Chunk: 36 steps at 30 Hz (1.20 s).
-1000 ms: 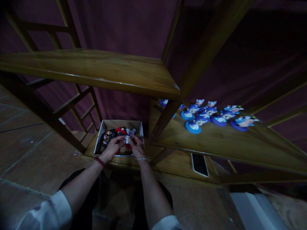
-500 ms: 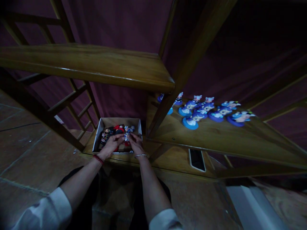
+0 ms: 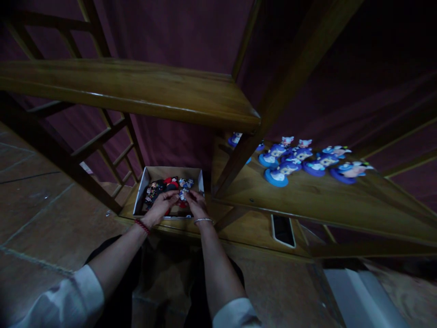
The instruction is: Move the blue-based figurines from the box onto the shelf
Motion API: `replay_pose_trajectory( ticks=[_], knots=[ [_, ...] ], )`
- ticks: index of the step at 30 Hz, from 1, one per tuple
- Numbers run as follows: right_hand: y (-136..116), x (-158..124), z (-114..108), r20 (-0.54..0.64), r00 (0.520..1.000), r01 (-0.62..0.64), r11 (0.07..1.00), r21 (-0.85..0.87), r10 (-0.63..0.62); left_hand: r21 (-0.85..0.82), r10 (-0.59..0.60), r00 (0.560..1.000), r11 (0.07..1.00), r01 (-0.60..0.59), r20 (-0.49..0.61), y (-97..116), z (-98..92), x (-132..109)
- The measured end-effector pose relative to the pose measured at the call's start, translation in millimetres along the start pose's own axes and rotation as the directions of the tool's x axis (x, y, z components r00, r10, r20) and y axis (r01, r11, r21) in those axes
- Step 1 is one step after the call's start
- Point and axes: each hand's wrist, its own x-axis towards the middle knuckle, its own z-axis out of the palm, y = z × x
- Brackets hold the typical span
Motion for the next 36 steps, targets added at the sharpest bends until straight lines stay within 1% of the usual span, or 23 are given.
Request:
replay_pose_trajectory(
  ticks=[6,10,13,19,21,23,25,27,29,30,31,33,34,36],
  knots=[
    [-3.8,-2.0,2.3,-0.003,0.998,-0.057,0.994,0.097,0.058,-0.029,-0.001,1.0,1.0,0.001,0.005,-6.5,-0.7,3.4],
    [-2.9,-1.8,3.9,0.034,0.999,-0.042,0.992,0.119,0.038,0.006,0.014,1.0,1.0,-0.014,0.01,-6.9,-0.1,3.9],
    [-2.0,-1.6,5.6,0.034,0.999,-0.04,0.991,0.125,0.036,0.019,0.018,1.0,1.0,-0.018,0.001,-5.0,1.1,2.5],
    [-6.1,-4.3,7.1,0.034,0.993,-0.116,0.977,0.18,0.111,0.02,0.004,1.0,1.0,-0.003,-0.017,-2.7,3.2,1.2],
    [-6.7,-4.1,5.8,0.033,0.995,-0.101,0.981,0.164,0.097,0.031,-0.013,0.999,0.999,0.014,-0.032,-5.8,2.1,3.1],
    [-5.2,-1.7,3.2,0.017,0.997,-0.079,0.99,0.12,0.077,0.075,-0.037,0.997,0.996,0.043,-0.074,-11.9,-0.6,6.2],
    [-2.1,2.6,-0.7,-0.006,0.998,-0.054,0.997,0.049,0.055,0.155,-0.059,0.99,0.985,0.079,-0.127,-19.6,-4.8,9.7],
    [1.1,7.7,-5.0,-0.019,1.0,-0.001,0.999,-0.043,0.001,0.248,-0.071,0.985,0.962,0.11,-0.158,-25.8,-9.5,12.3],
    [2.8,11.9,-8.8,-0.005,0.997,0.072,0.983,-0.167,-0.074,0.396,-0.05,0.985,0.911,0.112,-0.162,-27.8,-13.3,12.4],
    [2.8,13.4,-10.1,0.011,0.994,0.108,0.964,-0.245,-0.108,0.492,-0.027,0.988,0.865,0.098,-0.15,-26.9,-14.6,11.3],
    [2.3,14.3,-10.8,0.03,0.99,0.139,0.935,-0.327,-0.136,0.593,0.002,0.993,0.802,0.07,-0.12,-24.7,-15.3,9.5],
    [0.1,15.0,-10.6,0.07,0.984,0.175,0.862,-0.475,-0.161,0.77,0.036,0.999,0.638,-0.004,-0.024,-18.3,-15.2,4.5],
    [-1.1,14.9,-9.9,0.091,0.982,0.186,0.828,-0.529,-0.162,0.832,0.027,0.999,0.552,-0.047,0.038,-14.8,-14.6,1.7],
    [-3.3,14.5,-8.0,0.136,0.978,0.209,0.779,-0.592,-0.159,0.901,-0.007,0.994,0.423,-0.093,0.105,-8.7,-12.8,-3.4]
  ],
)
